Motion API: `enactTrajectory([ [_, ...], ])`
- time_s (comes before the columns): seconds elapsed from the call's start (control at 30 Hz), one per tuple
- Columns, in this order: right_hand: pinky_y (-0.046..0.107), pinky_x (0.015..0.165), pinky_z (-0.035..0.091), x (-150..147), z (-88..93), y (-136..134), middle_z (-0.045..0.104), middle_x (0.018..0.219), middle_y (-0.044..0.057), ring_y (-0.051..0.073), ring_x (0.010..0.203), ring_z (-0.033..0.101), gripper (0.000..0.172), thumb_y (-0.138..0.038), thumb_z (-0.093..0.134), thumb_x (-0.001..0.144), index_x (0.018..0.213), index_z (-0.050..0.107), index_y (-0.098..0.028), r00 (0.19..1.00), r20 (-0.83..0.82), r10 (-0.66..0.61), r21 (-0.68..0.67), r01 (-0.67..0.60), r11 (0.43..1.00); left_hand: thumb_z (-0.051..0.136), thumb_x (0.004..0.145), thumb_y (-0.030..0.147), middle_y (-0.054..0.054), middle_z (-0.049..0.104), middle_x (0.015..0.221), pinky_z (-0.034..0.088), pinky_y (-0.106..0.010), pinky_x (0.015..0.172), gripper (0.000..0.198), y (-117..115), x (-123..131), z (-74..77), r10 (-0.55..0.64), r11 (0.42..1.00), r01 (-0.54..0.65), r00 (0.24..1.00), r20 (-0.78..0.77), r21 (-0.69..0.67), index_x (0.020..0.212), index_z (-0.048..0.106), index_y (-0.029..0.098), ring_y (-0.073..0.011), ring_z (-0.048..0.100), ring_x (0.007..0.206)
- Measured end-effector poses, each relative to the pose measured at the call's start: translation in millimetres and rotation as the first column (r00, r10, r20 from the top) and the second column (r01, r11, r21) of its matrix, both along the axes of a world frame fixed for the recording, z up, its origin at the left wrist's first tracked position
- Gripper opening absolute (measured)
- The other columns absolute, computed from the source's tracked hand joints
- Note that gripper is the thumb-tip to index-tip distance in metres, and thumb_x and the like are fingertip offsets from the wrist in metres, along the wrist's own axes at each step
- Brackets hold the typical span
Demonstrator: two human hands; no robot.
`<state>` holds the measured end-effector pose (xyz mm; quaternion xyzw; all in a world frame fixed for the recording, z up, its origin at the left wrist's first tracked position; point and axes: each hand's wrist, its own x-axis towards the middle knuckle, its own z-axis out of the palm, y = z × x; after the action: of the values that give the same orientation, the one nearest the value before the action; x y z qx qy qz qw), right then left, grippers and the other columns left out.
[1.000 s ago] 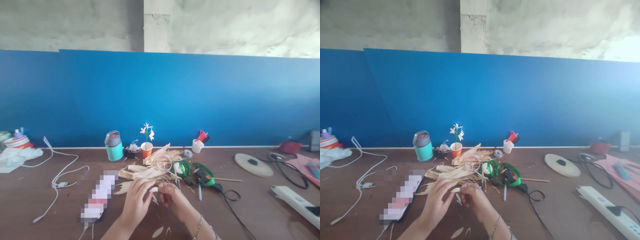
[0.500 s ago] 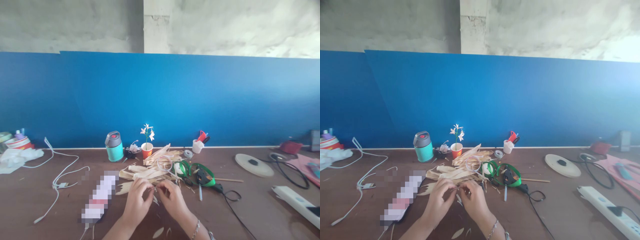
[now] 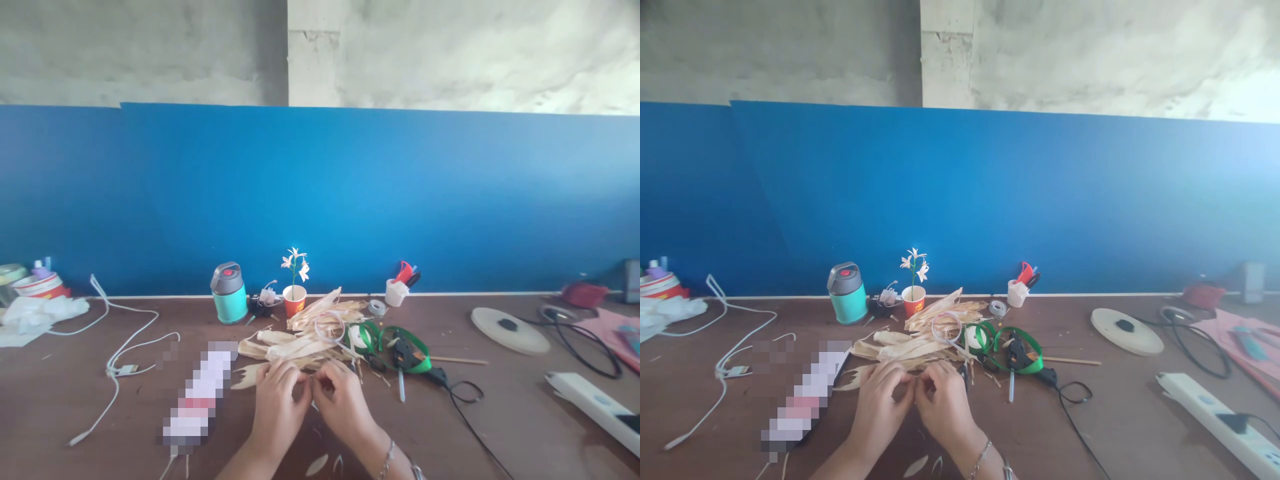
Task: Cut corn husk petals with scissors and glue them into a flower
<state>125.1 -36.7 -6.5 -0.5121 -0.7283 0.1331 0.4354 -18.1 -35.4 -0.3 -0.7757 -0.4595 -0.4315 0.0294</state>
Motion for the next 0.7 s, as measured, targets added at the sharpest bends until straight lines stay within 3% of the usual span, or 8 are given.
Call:
enactTrajectory([
  [0.3,0.025,0.055,0.031,-6,-3.5,0,0.054,0.058,0.001,0.015,0.058,0.048,0.018,-0.007,0.05,0.069,0.058,0.05,-0.021,0.994,0.023,-0.111,0.07,0.109,0.992,0.056,0.076,0.015,0.002,0.061,0.061,0.033,-0.032,0.07,0.015,0,2,-3.1,0.105,0.994,-0.105,0.994,0.027,0.029,0.063,0.053,0.021,-0.019,0.059,0.067],
  [0.43,0.026,0.057,0.034,-2,-2.7,0,0.055,0.059,0.002,0.017,0.058,0.05,0.016,-0.009,0.051,0.07,0.059,0.052,-0.021,0.983,-0.011,-0.181,0.071,0.181,0.981,0.054,0.074,0.013,0.001,0.062,0.062,0.034,-0.033,0.068,0.014,9,-11,-5.7,0.193,0.981,-0.192,0.981,0.038,-0.021,0.063,0.054,0.021,-0.0204,0.059,0.068],
  [0.5,0.027,0.056,0.036,3,-1.2,2,0.056,0.057,0.001,0.016,0.055,0.05,0.014,-0.013,0.052,0.071,0.06,0.053,-0.021,0.97,-0.082,-0.229,0.009,0.231,0.973,0.054,0.073,0.015,0.0,0.063,0.065,0.034,-0.033,0.067,0.012,15,-20,-5.2,0.261,0.965,-0.261,0.963,0.066,-0.008,0.063,0.054,0.021,-0.0217,0.06,0.069],
  [0.63,0.026,0.052,0.036,9,1.9,5,0.056,0.053,0.0,0.015,0.051,0.048,0.015,-0.018,0.054,0.073,0.058,0.054,-0.02,0.953,-0.238,-0.186,-0.176,0.146,0.974,0.054,0.08,0.023,-0.002,0.067,0.077,0.037,-0.035,0.074,0.007,17,-26,-0.9,0.164,0.986,-0.161,0.982,0.095,-0.037,0.074,0.058,0.021,-0.0225,0.061,0.08],
  [0.7,0.025,0.052,0.035,8,2.6,6,0.056,0.054,0.0,0.015,0.051,0.048,0.015,-0.019,0.056,0.073,0.058,0.055,-0.02,0.95,-0.287,-0.126,-0.192,0.072,0.979,0.058,0.078,0.027,-0.003,0.068,0.085,0.038,-0.036,0.077,0.007,13,-21,1.5,0.076,0.996,-0.071,0.994,0.078,-0.062,0.083,0.061,0.022,-0.0238,0.06,0.086],
])
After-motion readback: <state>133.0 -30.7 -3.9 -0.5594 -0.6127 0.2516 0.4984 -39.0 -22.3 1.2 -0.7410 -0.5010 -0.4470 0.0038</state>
